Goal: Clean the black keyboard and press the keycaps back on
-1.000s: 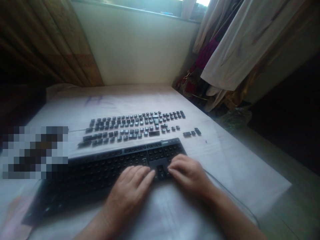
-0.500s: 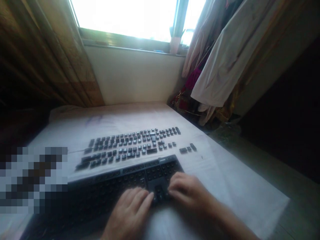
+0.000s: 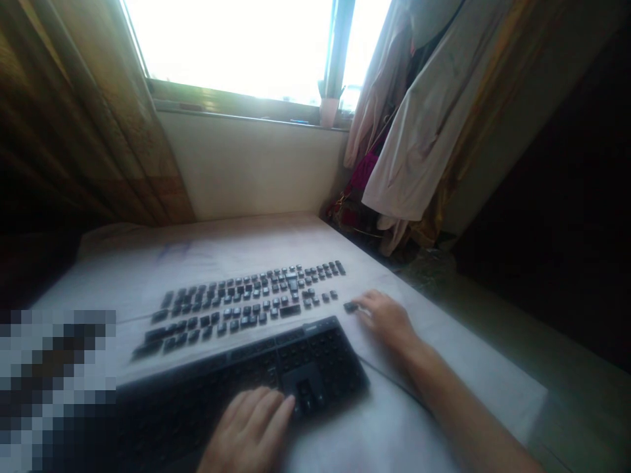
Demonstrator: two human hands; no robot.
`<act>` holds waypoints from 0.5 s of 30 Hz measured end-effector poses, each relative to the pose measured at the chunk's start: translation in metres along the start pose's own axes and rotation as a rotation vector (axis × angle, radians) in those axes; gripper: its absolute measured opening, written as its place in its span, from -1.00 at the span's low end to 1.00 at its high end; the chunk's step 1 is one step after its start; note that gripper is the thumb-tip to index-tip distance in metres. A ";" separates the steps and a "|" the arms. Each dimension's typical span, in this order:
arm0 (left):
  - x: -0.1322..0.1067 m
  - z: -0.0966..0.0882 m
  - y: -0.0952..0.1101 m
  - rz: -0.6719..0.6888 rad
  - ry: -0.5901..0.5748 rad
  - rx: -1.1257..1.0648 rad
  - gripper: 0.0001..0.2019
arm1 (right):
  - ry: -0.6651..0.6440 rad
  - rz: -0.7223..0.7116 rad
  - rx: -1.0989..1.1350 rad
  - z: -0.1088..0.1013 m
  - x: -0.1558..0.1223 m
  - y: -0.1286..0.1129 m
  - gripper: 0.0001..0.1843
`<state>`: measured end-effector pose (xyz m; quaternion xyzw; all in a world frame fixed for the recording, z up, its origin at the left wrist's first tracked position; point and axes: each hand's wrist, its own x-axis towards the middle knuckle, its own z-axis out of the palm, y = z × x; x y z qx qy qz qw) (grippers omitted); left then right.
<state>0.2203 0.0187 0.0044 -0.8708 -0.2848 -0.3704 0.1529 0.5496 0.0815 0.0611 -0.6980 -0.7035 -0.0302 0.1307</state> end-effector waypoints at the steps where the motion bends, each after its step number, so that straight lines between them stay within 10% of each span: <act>1: 0.000 0.000 0.000 -0.003 0.000 0.001 -0.58 | -0.005 -0.004 -0.030 0.001 0.001 -0.001 -0.70; 15: 0.002 -0.010 0.006 -0.044 -0.148 -0.027 -0.60 | -0.058 -0.020 -0.165 0.003 0.010 -0.006 -0.81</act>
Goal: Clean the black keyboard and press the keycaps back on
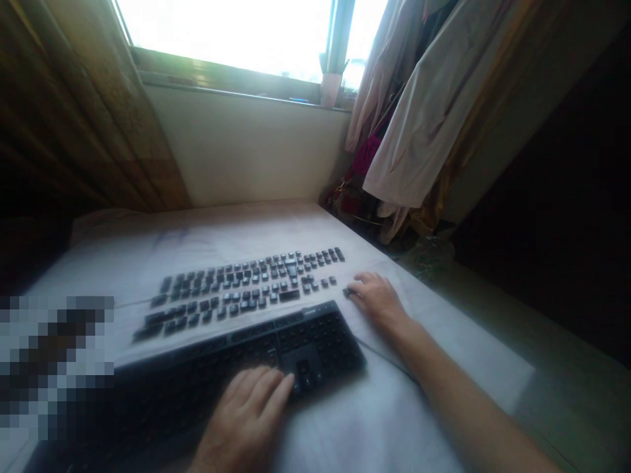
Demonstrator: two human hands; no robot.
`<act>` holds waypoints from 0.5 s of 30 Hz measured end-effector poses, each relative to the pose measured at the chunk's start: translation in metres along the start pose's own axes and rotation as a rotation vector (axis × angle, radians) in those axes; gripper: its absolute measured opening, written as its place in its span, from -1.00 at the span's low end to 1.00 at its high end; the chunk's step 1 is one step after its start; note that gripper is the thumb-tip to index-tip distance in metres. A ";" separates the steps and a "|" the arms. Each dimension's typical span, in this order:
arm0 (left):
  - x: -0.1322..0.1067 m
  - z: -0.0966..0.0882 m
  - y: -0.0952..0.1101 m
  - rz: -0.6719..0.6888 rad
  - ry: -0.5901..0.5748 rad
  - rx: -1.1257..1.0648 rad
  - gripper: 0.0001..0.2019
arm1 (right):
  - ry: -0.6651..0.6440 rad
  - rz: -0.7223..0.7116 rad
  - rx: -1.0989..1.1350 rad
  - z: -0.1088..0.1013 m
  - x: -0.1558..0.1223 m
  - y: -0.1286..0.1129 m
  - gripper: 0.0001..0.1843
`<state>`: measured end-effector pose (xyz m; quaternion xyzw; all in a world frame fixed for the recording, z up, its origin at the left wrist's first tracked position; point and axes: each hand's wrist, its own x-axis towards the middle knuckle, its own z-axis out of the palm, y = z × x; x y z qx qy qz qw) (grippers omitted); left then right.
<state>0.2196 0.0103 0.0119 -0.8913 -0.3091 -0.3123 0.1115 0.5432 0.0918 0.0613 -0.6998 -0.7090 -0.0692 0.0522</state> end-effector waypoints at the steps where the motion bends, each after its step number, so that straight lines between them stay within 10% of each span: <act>1: 0.000 -0.001 0.000 0.000 -0.017 0.005 -0.60 | 0.005 0.001 0.005 0.000 0.000 0.000 -0.82; 15: 0.005 -0.011 0.002 0.038 -0.074 0.014 -0.67 | 0.135 -0.187 0.315 -0.017 -0.054 -0.020 -0.81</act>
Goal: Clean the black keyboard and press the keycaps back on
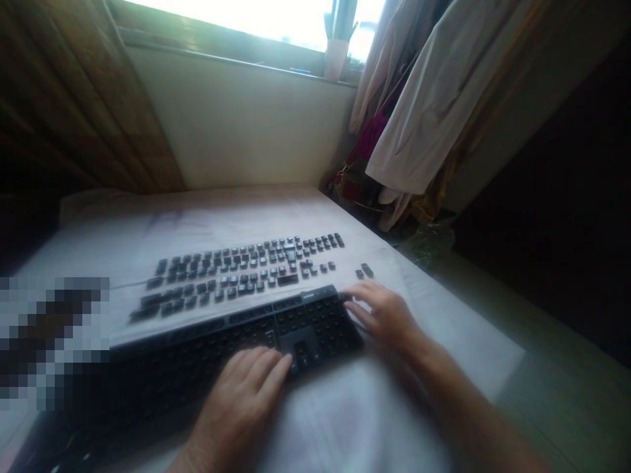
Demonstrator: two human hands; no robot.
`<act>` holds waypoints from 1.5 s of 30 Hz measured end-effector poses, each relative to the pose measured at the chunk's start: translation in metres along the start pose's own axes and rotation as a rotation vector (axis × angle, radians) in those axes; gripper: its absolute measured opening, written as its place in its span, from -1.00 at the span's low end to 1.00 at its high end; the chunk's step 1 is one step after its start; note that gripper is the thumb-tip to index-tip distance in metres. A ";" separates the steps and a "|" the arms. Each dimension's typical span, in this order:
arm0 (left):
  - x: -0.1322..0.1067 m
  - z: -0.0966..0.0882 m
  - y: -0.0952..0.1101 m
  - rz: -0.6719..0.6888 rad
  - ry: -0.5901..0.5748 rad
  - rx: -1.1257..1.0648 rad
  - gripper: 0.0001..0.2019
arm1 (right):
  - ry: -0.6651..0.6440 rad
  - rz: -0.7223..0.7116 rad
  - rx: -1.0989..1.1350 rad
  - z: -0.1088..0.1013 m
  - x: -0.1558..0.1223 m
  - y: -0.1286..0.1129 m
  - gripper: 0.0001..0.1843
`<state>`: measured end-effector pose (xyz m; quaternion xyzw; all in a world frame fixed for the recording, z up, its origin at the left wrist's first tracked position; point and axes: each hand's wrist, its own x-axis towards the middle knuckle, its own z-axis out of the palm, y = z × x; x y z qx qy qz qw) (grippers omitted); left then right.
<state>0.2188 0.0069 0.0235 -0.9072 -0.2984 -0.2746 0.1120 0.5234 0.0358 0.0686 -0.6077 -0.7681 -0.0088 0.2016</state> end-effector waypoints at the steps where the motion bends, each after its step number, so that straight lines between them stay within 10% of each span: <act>1: 0.000 -0.001 0.000 0.001 -0.006 -0.001 -0.67 | -0.001 -0.033 0.050 0.001 -0.005 -0.003 -0.80; 20: 0.002 -0.003 0.001 -0.013 -0.047 -0.023 -0.69 | -0.113 -0.224 0.359 0.013 -0.038 -0.024 -0.79; 45: 0.037 0.013 0.034 0.042 -0.045 -0.084 -0.67 | -0.176 -0.097 0.395 0.009 -0.035 -0.027 -0.79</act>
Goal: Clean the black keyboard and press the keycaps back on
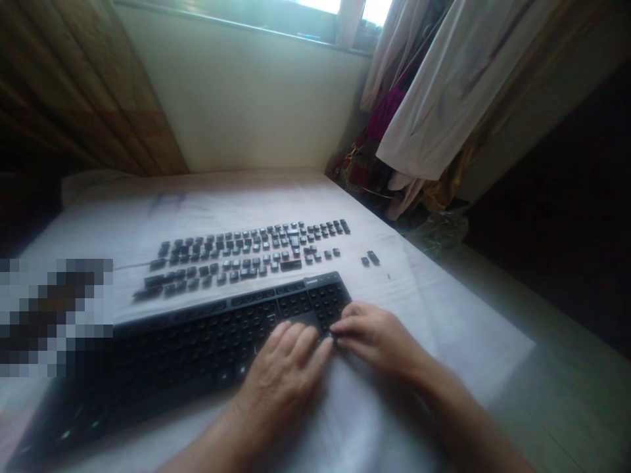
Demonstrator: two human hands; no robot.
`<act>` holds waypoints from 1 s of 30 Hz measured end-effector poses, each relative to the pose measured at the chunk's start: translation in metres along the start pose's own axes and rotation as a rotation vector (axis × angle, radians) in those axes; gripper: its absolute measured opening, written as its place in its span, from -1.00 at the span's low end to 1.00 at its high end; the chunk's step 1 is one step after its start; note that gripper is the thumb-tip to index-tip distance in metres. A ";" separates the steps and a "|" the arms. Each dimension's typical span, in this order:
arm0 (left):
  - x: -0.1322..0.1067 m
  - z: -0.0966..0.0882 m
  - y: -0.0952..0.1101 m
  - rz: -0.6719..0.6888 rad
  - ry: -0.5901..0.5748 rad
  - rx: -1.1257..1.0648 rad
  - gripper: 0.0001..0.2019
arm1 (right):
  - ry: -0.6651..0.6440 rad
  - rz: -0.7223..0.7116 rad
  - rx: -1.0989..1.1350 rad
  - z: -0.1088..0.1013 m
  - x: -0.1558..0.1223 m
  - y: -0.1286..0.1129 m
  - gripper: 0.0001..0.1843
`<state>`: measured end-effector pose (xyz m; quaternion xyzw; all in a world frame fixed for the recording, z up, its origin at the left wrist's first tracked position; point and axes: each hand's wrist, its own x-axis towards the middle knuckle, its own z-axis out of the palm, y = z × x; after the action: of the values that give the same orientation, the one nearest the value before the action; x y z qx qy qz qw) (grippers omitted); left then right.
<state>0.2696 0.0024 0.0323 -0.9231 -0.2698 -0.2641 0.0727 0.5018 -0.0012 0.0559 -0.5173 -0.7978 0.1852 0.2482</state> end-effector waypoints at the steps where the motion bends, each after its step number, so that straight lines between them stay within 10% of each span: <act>1: 0.000 0.000 0.000 0.000 0.001 -0.001 -0.67 | -0.001 0.000 0.015 -0.001 0.000 0.000 -0.79; 30: -0.001 0.006 0.004 -0.028 0.023 -0.020 -0.72 | -0.044 0.143 0.112 0.000 0.008 0.003 -0.84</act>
<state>0.2732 0.0004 0.0266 -0.9169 -0.2792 -0.2783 0.0626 0.5011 0.0074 0.0565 -0.5541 -0.7524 0.2580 0.2455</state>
